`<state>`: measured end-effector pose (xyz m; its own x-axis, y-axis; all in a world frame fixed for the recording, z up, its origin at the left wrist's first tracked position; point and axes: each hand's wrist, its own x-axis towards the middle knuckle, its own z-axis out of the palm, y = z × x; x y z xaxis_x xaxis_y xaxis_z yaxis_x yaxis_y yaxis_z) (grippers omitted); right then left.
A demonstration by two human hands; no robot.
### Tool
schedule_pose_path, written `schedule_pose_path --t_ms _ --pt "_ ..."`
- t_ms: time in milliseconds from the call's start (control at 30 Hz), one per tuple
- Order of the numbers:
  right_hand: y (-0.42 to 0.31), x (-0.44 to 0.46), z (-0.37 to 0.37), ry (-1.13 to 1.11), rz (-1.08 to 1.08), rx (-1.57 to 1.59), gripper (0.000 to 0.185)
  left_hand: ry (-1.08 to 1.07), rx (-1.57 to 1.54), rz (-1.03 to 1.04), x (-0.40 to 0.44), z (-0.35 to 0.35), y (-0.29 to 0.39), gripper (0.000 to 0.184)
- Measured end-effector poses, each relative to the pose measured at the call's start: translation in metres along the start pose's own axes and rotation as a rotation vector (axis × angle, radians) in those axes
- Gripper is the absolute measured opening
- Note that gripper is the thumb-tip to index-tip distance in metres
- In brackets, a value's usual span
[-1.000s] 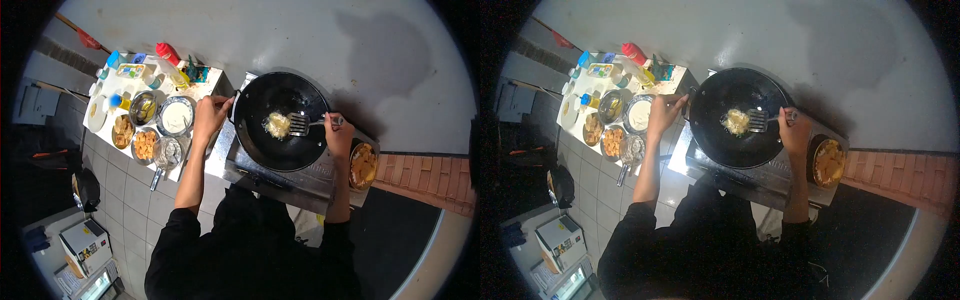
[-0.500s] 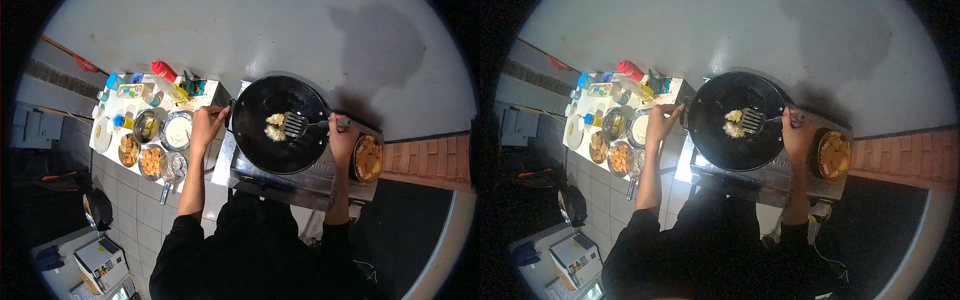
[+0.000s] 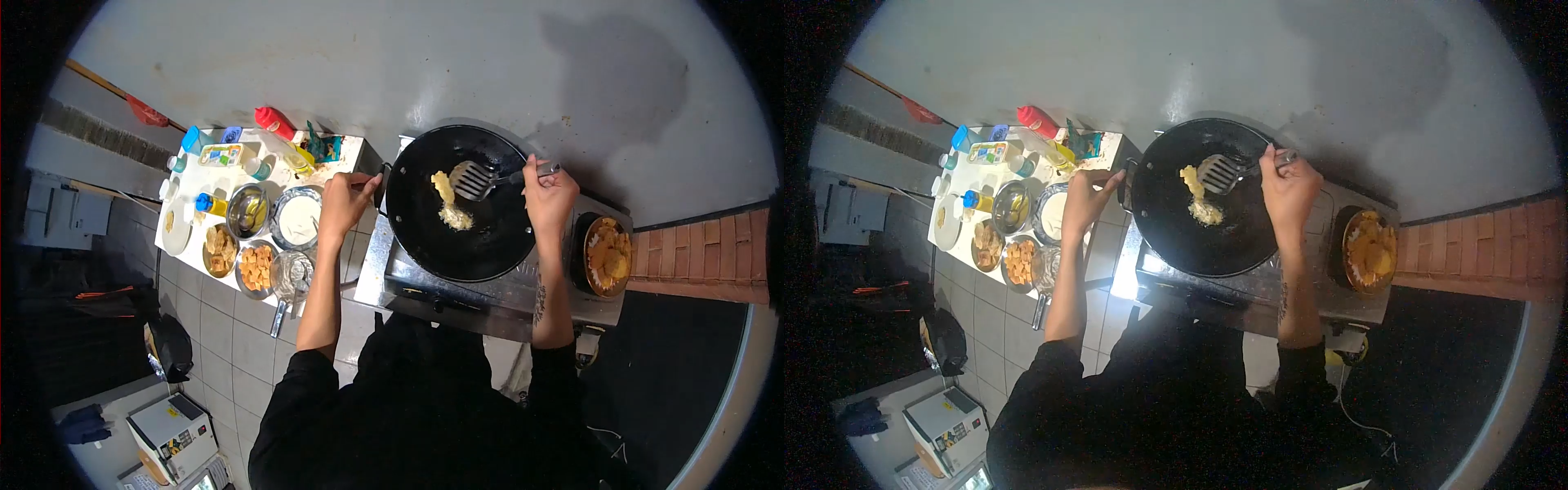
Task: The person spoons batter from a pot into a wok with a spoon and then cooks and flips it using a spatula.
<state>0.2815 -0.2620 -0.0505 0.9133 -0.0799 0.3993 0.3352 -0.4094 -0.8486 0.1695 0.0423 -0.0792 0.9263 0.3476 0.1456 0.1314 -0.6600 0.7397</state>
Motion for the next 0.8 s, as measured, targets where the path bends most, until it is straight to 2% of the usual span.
schedule_pose_path --t_ms 67,167,267,500,600,633,800 --pt "-0.004 -0.001 0.001 -0.007 -0.040 -0.048 0.021 -0.033 -0.019 -0.028 0.001 0.000 0.000 0.033" --pt "-0.011 -0.011 0.010 -0.047 0.016 -0.043 0.020 -0.016 -0.021 -0.009 0.001 0.001 -0.002 0.033" --pt "-0.012 -0.019 0.018 -0.079 -0.188 -0.032 0.019 -0.013 -0.016 0.012 0.001 0.001 -0.001 0.033" --pt "-0.007 -0.010 -0.005 -0.213 -0.318 -0.096 0.015 -0.032 -0.015 -0.012 0.003 -0.002 0.002 0.033" --pt "-0.004 -0.005 -0.014 -0.234 -0.291 0.011 0.014 -0.054 -0.019 -0.030 0.005 -0.002 0.002 0.033" --pt "-0.015 -0.004 -0.023 -0.262 -0.237 -0.074 0.013 -0.038 -0.001 -0.005 0.005 0.000 0.000 0.033" --pt "-0.011 -0.014 -0.025 -0.190 -0.241 -0.103 0.013 -0.033 0.019 0.001 0.005 -0.002 0.000 0.033"
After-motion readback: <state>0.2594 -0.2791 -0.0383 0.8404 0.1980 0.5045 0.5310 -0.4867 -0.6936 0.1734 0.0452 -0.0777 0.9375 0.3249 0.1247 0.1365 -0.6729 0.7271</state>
